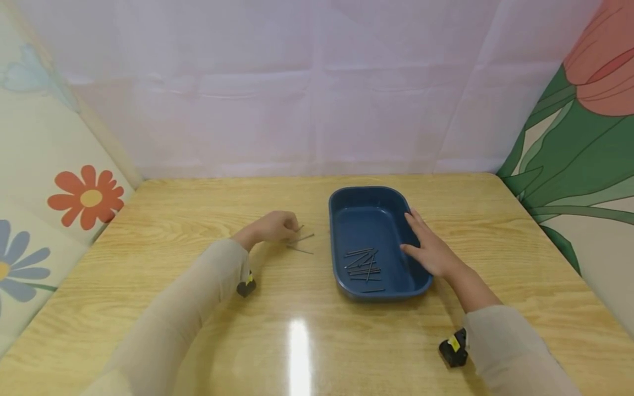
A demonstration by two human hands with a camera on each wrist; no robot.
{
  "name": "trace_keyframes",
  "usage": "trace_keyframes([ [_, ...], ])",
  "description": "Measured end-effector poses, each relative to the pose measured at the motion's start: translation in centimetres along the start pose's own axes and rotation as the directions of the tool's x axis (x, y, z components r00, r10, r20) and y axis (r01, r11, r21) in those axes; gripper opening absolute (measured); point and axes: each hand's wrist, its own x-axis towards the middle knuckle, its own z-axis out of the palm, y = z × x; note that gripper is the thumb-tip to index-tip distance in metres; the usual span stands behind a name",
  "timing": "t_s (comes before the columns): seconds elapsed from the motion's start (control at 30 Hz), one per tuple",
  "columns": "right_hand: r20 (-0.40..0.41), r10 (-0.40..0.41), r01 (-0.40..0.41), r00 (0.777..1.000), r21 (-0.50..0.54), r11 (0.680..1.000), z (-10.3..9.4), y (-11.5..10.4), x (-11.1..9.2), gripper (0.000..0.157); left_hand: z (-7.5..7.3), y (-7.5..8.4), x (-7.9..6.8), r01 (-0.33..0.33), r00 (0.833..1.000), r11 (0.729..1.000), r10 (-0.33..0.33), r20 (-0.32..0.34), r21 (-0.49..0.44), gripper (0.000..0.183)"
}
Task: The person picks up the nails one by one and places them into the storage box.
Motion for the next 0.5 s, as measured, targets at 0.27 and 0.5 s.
trace_keyframes([
  [0.27, -0.003, 0.003, -0.003, 1.000, 0.005, 1.000, 0.0, 0.1, 0.0, 0.070, -0.1, 0.6, -0.3, -0.011, 0.999, 0.979, 0.021, 0.043, -0.205, 0.015],
  [0.5, -0.007, 0.000, 0.000, 1.000, 0.007, 1.000, 0.0, 0.2, 0.0, 0.070, -0.1, 1.4, -0.3, -0.047, 0.996, 0.952, 0.068, 0.058, -0.304, 0.016],
])
